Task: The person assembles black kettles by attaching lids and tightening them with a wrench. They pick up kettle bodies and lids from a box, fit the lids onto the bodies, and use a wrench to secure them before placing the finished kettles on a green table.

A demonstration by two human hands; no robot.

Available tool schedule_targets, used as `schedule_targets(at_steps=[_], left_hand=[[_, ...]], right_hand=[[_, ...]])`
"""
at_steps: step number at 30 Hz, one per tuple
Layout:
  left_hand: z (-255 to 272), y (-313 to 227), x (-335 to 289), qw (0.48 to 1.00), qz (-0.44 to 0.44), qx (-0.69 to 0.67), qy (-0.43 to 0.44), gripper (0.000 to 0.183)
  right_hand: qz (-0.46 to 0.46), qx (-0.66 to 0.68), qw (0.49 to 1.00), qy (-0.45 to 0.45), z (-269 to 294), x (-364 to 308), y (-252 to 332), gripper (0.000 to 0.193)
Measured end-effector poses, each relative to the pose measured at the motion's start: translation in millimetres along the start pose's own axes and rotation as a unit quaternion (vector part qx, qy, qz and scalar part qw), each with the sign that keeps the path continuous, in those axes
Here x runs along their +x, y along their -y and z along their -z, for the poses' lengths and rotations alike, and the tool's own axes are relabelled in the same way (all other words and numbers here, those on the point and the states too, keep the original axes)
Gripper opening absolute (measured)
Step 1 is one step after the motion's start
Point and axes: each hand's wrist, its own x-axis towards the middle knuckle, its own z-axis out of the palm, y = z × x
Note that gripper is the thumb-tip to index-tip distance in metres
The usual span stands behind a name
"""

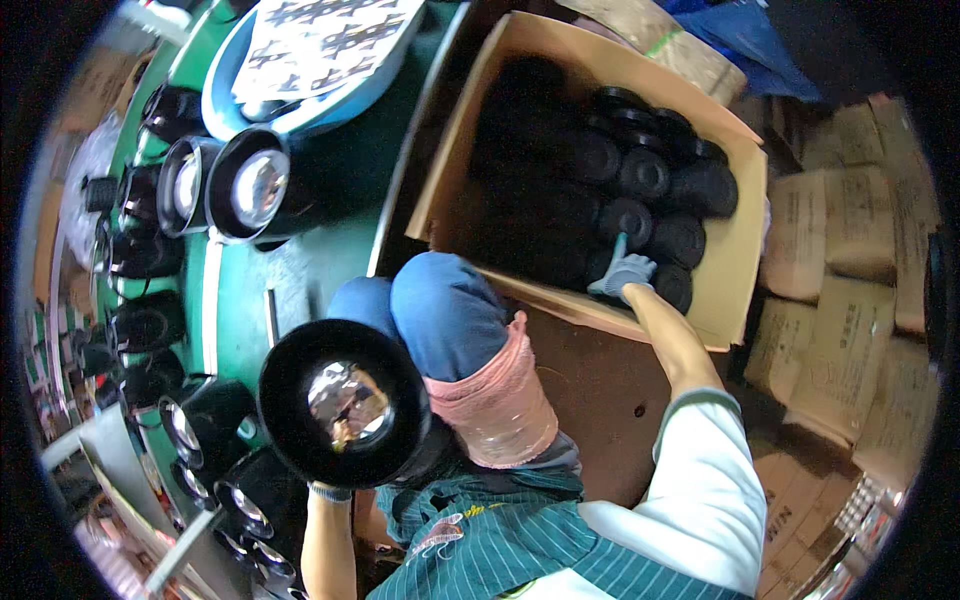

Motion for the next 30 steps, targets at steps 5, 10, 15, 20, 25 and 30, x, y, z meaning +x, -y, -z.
schedule_targets(at_steps=[5,10,15,20,25,30], left_hand=[[-10,1,15,0.993,-0.015,-0.102,0.049,0.045],[-19,-6,22,0.967,-0.021,-0.212,0.142,0.041],[-8,-6,17,0.941,-0.007,-0.277,0.194,0.038],[15,9,-14,0.928,-0.001,-0.322,0.190,0.035],[31,28,-43,0.934,-0.021,-0.331,0.133,0.032],[46,-16,-59,0.983,-0.162,-0.078,-0.038,0.030]], right_hand=[[-0.003,0.166,0.969,-0.182,63,-84,4,0.141],[0.609,0.428,0.646,-0.170,104,-266,9,0.131],[0.653,0.207,0.705,-0.186,82,-372,35,0.134],[0.733,0.283,0.588,-0.192,49,-388,42,0.127],[0.754,0.290,0.563,-0.176,28,-412,37,0.128],[0.680,0.410,0.608,0.029,16,-409,31,0.117]])
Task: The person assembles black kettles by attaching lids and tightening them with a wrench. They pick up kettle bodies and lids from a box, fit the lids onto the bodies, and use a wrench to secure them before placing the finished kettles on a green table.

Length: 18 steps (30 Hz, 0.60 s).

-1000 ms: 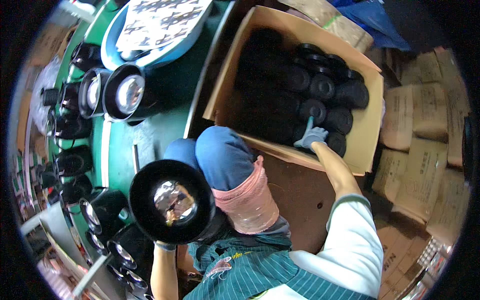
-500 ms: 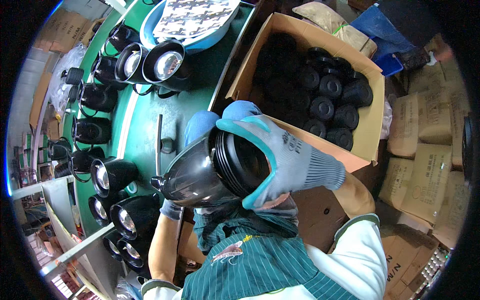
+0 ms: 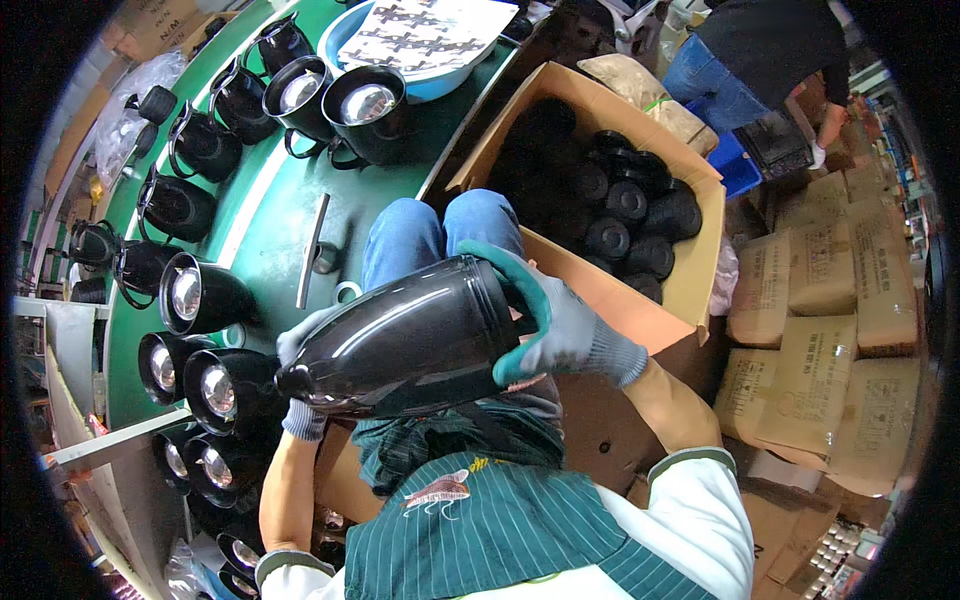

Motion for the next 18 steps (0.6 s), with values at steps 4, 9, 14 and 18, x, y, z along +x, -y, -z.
schedule_targets(at_steps=[4,9,14,18], left_hand=[[3,-57,-1,0.937,-0.264,0.219,-0.061,0.031],[16,-108,3,0.779,-0.491,0.384,0.072,0.029],[15,-60,7,0.946,-0.282,0.156,-0.040,0.031],[16,-22,10,0.998,-0.054,-0.017,0.002,0.034]], right_hand=[[-0.009,-0.045,0.998,0.038,1,4,6,0.095],[-0.073,0.027,0.995,0.063,-4,4,-21,0.093],[-0.077,0.079,0.994,-0.020,15,-7,-36,0.093],[0.087,-0.109,0.986,-0.090,-8,-23,-28,0.094]])
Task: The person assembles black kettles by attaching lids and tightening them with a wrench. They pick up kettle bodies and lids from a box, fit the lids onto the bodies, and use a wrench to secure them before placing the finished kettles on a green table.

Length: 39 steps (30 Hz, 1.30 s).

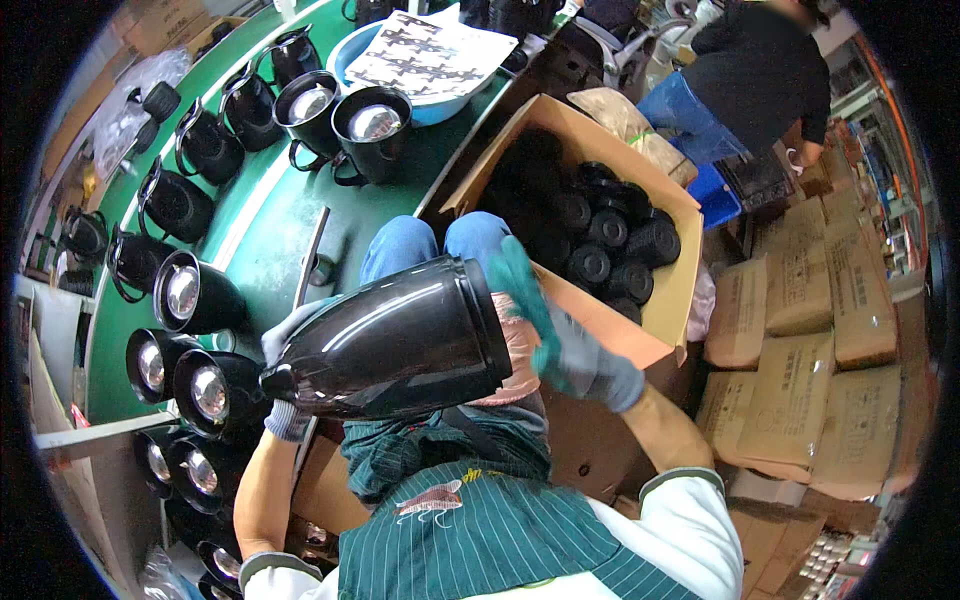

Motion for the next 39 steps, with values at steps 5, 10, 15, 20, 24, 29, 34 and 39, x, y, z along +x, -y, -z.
schedule_targets(at_steps=[5,10,15,20,24,29,34,39], left_hand=[[-15,-6,-2,0.998,-0.054,0.025,-0.035,0.034],[19,-70,18,0.813,-0.425,0.399,0.012,0.032],[19,-19,11,0.998,-0.038,0.048,-0.028,0.032],[-3,32,-5,0.994,0.031,-0.102,-0.025,0.030],[16,-37,17,0.917,-0.290,0.273,-0.020,0.030],[20,-54,24,0.906,-0.340,0.248,-0.047,0.031],[3,40,7,0.992,0.034,-0.121,0.000,0.036],[11,-49,29,0.874,-0.373,0.309,-0.041,0.034]], right_hand=[[0.073,0.199,0.977,-0.023,-36,2,-29,0.089],[-0.067,0.060,0.990,0.109,0,23,-41,0.062],[-0.118,0.192,0.973,-0.045,-36,31,29,0.089],[0.139,0.113,0.984,0.000,-54,33,-3,0.094],[-0.085,0.222,0.969,-0.063,-44,28,-75,0.064],[-0.145,0.137,0.980,0.025,-24,23,-78,0.062],[0.167,0.023,0.985,0.016,-45,39,14,0.088],[-0.084,0.249,0.961,-0.088,-43,44,-20,0.073]])
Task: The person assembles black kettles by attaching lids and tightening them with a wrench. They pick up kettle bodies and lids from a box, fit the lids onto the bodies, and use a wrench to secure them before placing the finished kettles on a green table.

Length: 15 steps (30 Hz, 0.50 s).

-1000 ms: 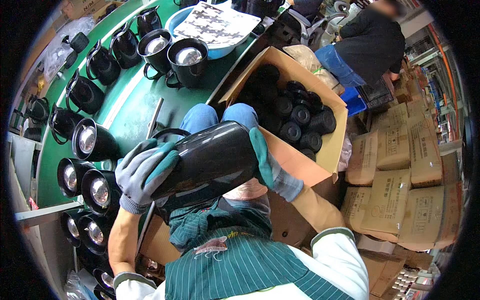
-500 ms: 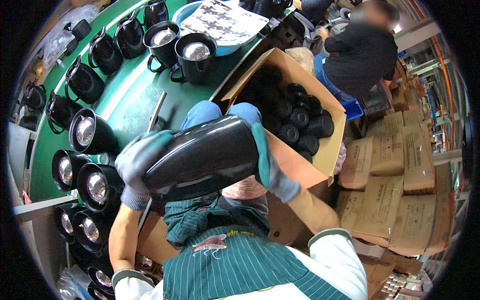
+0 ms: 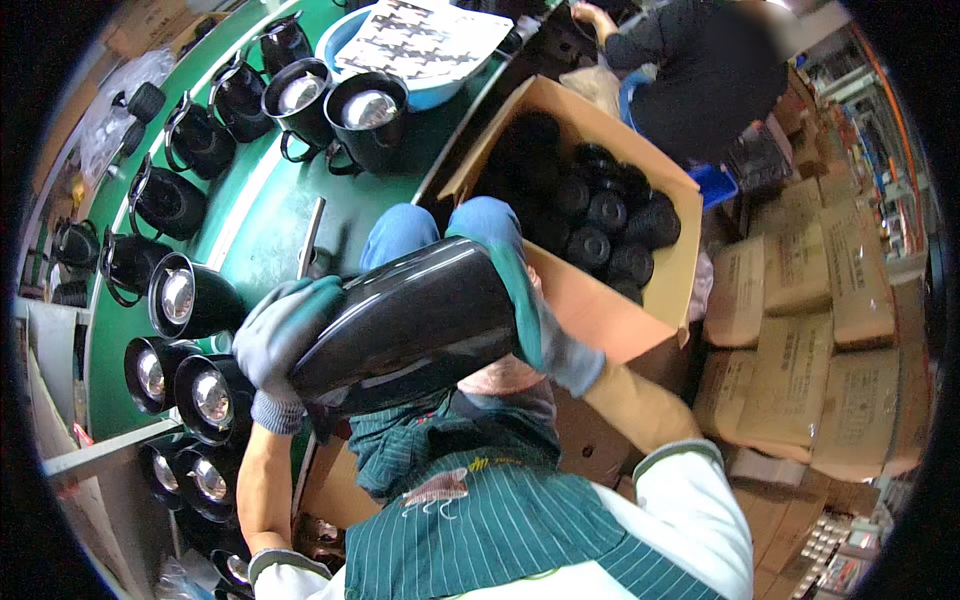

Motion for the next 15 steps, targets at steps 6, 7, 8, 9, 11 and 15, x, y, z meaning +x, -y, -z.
schedule_targets(at_steps=[6,7,8,9,11,15], left_hand=[[-18,7,-27,0.912,0.338,-0.223,0.061,0.036],[-41,42,-88,0.854,0.364,-0.373,-0.003,0.039],[-47,37,-106,0.865,0.330,-0.379,-0.001,0.043],[-57,27,-110,0.872,0.291,-0.394,0.000,0.046],[-49,23,-86,0.910,0.263,-0.317,0.042,0.053],[-25,0,-26,0.960,0.202,-0.151,0.120,0.068]], right_hand=[[0.113,-0.183,0.974,0.071,11,-16,13,0.086],[0.191,-0.222,0.952,0.092,5,-14,25,0.088],[0.255,-0.237,0.932,0.104,1,-11,31,0.090],[0.280,-0.222,0.929,0.097,-4,-10,33,0.092],[0.216,-0.092,0.971,0.053,-19,-16,32,0.094],[0.314,-0.214,0.925,-0.003,13,-5,16,0.069]])
